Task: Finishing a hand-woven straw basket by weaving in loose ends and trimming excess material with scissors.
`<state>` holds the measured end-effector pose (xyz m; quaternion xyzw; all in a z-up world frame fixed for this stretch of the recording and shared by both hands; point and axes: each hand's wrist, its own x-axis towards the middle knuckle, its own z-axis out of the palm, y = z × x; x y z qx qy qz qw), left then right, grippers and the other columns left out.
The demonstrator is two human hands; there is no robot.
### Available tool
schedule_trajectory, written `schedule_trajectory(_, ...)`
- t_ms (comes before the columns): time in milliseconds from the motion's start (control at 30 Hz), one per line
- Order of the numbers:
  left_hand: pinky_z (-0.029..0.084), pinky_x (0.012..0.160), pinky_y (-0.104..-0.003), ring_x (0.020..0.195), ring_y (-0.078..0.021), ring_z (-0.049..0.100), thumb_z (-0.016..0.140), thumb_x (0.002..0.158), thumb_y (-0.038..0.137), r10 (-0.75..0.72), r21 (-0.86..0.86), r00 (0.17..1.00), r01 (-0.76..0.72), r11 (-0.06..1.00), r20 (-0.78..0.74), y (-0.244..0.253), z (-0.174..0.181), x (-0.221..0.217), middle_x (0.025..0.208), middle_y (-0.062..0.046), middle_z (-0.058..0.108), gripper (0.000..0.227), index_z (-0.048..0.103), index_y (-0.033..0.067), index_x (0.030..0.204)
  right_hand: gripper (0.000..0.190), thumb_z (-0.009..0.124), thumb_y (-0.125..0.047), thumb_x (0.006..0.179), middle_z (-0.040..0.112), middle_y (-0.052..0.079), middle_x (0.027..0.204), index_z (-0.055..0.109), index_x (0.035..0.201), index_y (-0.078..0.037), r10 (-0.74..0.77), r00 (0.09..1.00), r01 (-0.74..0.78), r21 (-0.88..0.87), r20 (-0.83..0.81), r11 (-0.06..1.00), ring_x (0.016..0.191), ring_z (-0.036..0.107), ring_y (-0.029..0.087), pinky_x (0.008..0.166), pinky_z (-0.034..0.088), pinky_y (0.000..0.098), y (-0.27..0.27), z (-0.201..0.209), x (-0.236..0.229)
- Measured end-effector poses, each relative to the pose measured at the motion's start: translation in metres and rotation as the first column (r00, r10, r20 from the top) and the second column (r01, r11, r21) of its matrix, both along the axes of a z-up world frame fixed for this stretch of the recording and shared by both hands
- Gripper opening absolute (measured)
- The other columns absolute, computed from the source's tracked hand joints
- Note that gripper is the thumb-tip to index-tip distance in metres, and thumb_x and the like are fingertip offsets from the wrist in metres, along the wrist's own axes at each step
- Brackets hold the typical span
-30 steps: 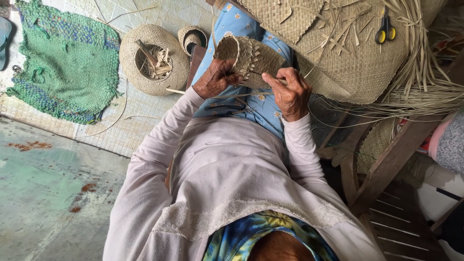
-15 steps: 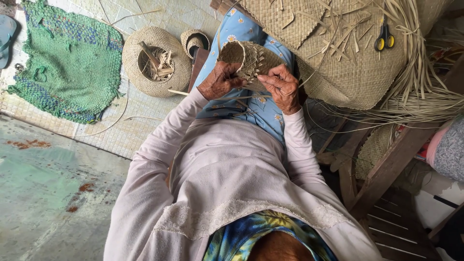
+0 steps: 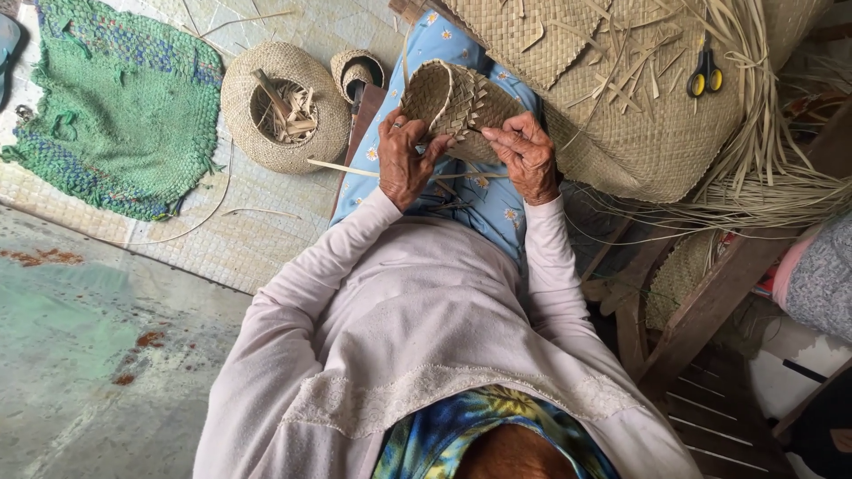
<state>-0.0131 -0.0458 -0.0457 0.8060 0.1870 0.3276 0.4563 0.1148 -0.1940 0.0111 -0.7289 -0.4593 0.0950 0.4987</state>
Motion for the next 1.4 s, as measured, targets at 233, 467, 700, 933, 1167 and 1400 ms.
schedule_trajectory(233,0.043,0.081,-0.04,0.057,-0.0304,0.054,0.074,0.078,0.029,-0.076,-0.174,0.993,0.09,0.981,0.089,0.002,-0.024,0.005,0.051,-0.008,0.046,0.034,0.049,0.009,0.064,0.014,0.064,-0.005,0.088,0.051,0.005,0.079,0.074,0.096,-0.007,-0.006,0.988,0.009,-0.016,0.152,1.0,0.057,0.048,0.015,0.056,0.046,0.0281,0.003,0.014,-0.002)
schedule_trajectory(467,0.043,0.07,-0.035,0.055,-0.0306,0.052,0.073,0.078,0.029,-0.133,-0.198,0.985,0.153,0.968,0.111,0.005,-0.019,0.005,0.052,-0.008,0.045,0.033,0.05,0.0096,0.066,0.019,0.059,-0.006,0.089,0.049,0.002,0.076,0.075,0.097,-0.015,0.002,0.912,0.052,-0.12,0.41,0.991,0.054,0.05,0.019,0.055,0.048,0.029,0.003,0.031,-0.001)
schedule_trajectory(700,0.042,0.066,-0.035,0.054,-0.0323,0.05,0.073,0.078,0.027,-0.142,-0.175,0.98,0.165,0.971,0.138,0.003,-0.009,0.005,0.051,-0.009,0.044,0.03,0.051,0.0093,0.068,0.015,0.062,-0.008,0.09,0.048,0.001,0.076,0.075,0.097,-0.011,-0.031,0.981,0.037,-0.027,0.193,0.999,0.057,0.046,0.012,0.055,0.045,0.0255,0.005,0.019,-0.004)
schedule_trajectory(933,0.04,0.062,-0.033,0.054,-0.0328,0.049,0.071,0.079,0.026,-0.155,-0.184,0.979,0.179,0.967,0.134,0.005,0.003,0.002,0.052,-0.01,0.043,0.03,0.049,0.0089,0.068,0.014,0.063,-0.005,0.089,0.049,0.003,0.076,0.074,0.097,-0.007,-0.019,0.986,0.022,-0.016,0.165,1.0,0.055,0.046,0.013,0.053,0.045,0.0261,0.004,0.019,-0.004)
schedule_trajectory(1167,0.04,0.06,-0.033,0.053,-0.0316,0.047,0.072,0.079,0.028,-0.186,-0.204,0.974,0.21,0.956,0.132,0.008,-0.003,0.006,0.052,-0.008,0.043,0.03,0.05,0.0106,0.067,0.012,0.064,-0.003,0.087,0.049,0.004,0.076,0.074,0.095,-0.004,0.007,0.998,-0.01,0.043,0.056,0.999,0.057,0.045,0.011,0.055,0.044,0.0266,0.009,0.01,-0.004)
schedule_trajectory(1400,0.04,0.059,-0.036,0.053,-0.034,0.047,0.071,0.08,0.028,-0.229,-0.197,0.965,0.251,0.948,0.129,0.012,-0.004,0.009,0.053,-0.009,0.042,0.032,0.048,0.0101,0.066,0.011,0.066,-0.002,0.086,0.048,0.006,0.075,0.073,0.093,-0.002,0.014,0.999,-0.016,0.062,0.031,0.998,0.055,0.046,0.013,0.055,0.043,0.0275,0.009,0.009,-0.003)
